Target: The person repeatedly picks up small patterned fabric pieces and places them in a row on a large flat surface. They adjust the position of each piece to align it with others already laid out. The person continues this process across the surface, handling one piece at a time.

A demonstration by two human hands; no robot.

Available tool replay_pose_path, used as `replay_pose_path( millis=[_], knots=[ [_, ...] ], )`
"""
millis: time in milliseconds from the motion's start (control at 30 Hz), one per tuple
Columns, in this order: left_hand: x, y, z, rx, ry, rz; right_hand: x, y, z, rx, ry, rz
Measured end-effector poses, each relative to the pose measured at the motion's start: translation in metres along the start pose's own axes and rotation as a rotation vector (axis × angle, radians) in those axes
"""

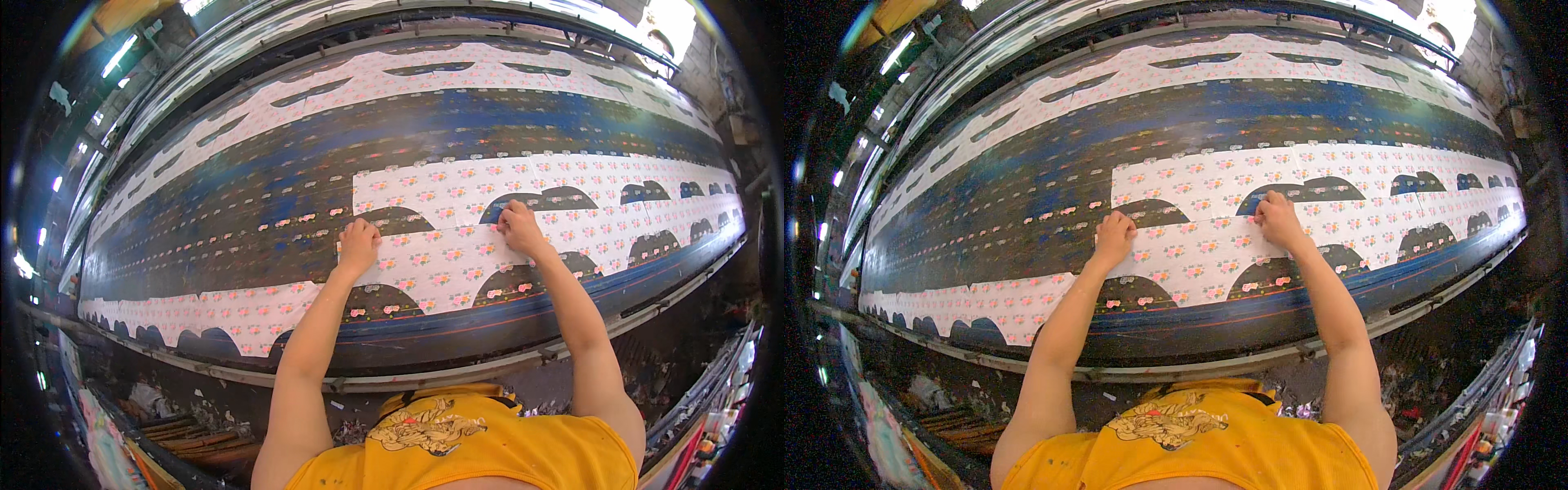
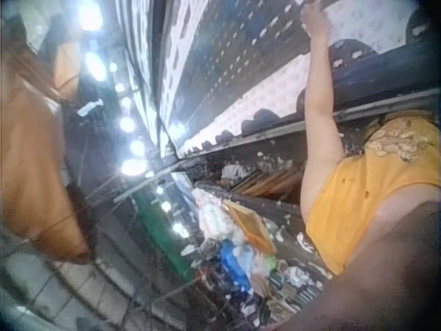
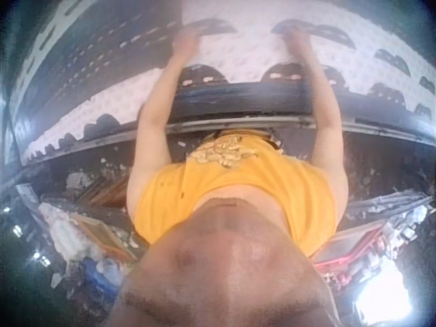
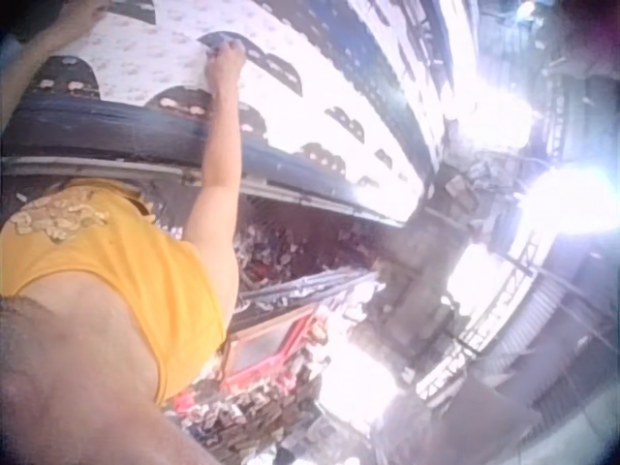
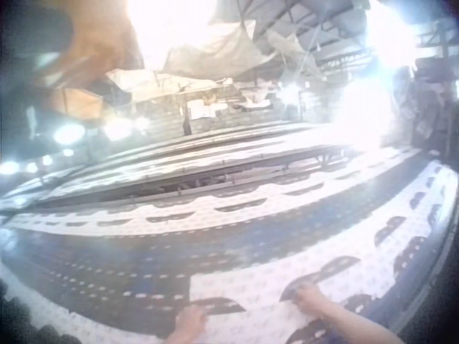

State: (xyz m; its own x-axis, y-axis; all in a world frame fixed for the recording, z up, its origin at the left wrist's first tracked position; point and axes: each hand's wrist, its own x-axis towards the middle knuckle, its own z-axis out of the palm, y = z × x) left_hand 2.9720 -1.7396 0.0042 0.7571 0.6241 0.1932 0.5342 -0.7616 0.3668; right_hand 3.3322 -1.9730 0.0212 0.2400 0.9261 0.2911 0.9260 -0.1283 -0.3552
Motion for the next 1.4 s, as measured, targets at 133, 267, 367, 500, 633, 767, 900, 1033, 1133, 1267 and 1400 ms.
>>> replay_pose_path(
  millis=[133, 267, 367, 500, 633, 767, 900, 1033, 1133, 1267, 1400],
  knots=[
    [0.004, 0.002, -0.005, 0.033, -0.084, -0.012, 0.003, 0.000, -0.008, 0.020, -0.125, 0.001],
    [0.008, 0.000, -0.019, -0.058, -0.117, 0.035, 0.007, 0.007, -0.008, -0.036, -0.118, -0.050],
    [0.002, -0.005, -0.019, -0.010, -0.010, 0.142, 0.005, 0.003, -0.012, 0.020, -0.120, -0.040],
    [-0.012, 0.000, -0.025, -0.061, 0.078, 0.194, -0.011, -0.012, -0.022, 0.075, -0.078, -0.023],
    [-0.031, 0.034, -0.075, -0.022, 0.261, 0.379, -0.031, -0.037, -0.076, 0.001, -0.023, -0.168],
    [-0.029, 0.054, -0.133, 0.012, 0.287, 0.444, -0.026, -0.049, -0.131, 0.001, 0.062, -0.224],
    [0.010, 0.053, -0.148, 0.129, 0.273, 0.497, 0.012, -0.029, -0.138, 0.015, 0.173, -0.268],
    [0.069, 0.024, -0.114, 0.182, 0.205, 0.436, 0.062, 0.013, -0.112, 0.049, 0.145, -0.148],
    [0.115, -0.002, -0.072, 0.195, 0.136, 0.404, 0.101, 0.049, -0.079, -0.024, 0.068, -0.100],
    [0.158, -0.033, -0.029, 0.225, 0.037, 0.354, 0.135, 0.084, -0.038, -0.042, -0.002, -0.087],
    [0.182, -0.050, -0.007, 0.251, -0.058, 0.328, 0.151, 0.112, -0.014, -0.095, -0.078, -0.069]
  ],
)
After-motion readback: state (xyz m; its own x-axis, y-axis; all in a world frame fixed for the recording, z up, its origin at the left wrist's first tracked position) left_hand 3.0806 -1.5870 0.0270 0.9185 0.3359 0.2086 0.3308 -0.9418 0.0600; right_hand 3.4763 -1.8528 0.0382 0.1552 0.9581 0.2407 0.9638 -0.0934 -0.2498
